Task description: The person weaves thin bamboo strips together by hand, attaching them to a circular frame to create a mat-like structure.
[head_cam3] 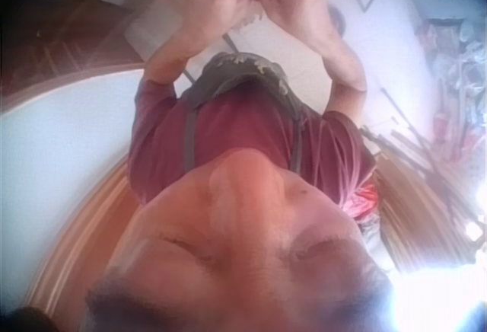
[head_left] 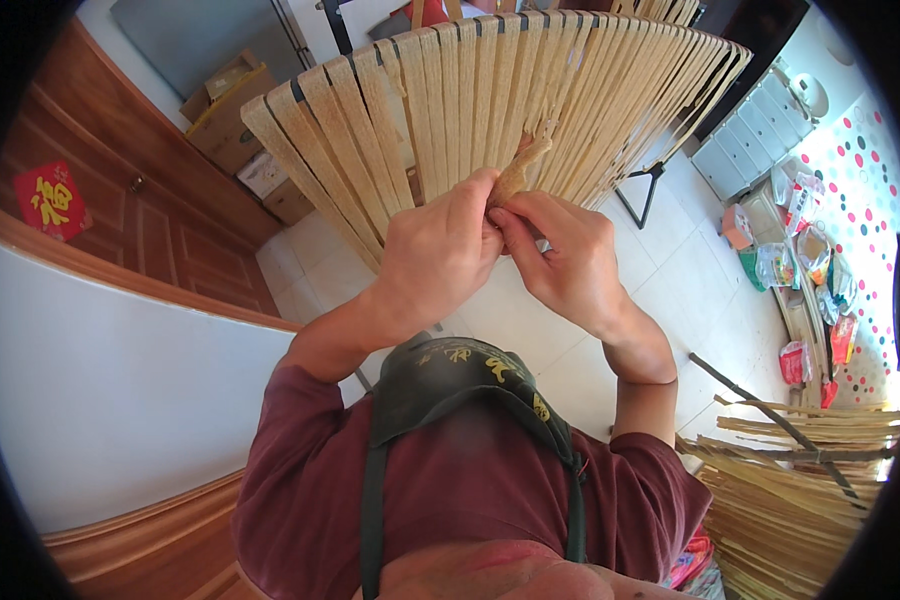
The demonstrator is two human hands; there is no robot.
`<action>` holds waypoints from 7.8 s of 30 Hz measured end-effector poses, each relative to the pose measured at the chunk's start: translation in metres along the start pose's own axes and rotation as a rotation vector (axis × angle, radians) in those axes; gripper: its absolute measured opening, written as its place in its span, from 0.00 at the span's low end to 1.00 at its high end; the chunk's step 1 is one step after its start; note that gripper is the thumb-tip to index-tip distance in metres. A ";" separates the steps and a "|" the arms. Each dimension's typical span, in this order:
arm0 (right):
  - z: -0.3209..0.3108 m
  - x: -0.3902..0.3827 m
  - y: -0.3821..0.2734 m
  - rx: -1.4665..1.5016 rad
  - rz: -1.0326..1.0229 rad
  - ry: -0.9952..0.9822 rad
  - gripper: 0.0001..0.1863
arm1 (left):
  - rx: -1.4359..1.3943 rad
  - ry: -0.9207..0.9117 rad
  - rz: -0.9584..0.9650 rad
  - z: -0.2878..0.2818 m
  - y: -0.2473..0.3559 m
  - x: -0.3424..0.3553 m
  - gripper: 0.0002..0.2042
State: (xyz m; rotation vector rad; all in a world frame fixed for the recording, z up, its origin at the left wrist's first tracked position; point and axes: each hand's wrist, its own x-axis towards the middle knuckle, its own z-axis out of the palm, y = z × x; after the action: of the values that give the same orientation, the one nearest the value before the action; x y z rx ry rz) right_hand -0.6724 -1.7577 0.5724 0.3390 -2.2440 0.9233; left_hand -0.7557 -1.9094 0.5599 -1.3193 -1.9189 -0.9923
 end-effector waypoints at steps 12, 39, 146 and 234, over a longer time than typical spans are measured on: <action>-0.008 0.004 0.018 0.321 0.254 -0.136 0.03 | -0.079 -0.125 -0.098 -0.003 -0.002 0.001 0.19; -0.009 0.001 0.014 0.161 0.175 -0.098 0.03 | -0.073 -0.090 -0.021 0.009 -0.008 -0.001 0.15; -0.001 -0.012 0.025 0.125 0.170 -0.033 0.10 | -0.630 -0.296 -0.476 0.000 -0.020 0.017 0.09; 0.008 0.005 0.054 0.242 0.287 -0.036 0.04 | -0.316 -0.155 -0.286 0.024 -0.039 -0.022 0.11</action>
State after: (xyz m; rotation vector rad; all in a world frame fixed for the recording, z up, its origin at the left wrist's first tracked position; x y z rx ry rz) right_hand -0.7054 -1.7245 0.5434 0.1418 -2.2541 1.3541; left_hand -0.7871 -1.9092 0.5195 -1.3475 -2.1783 -1.4197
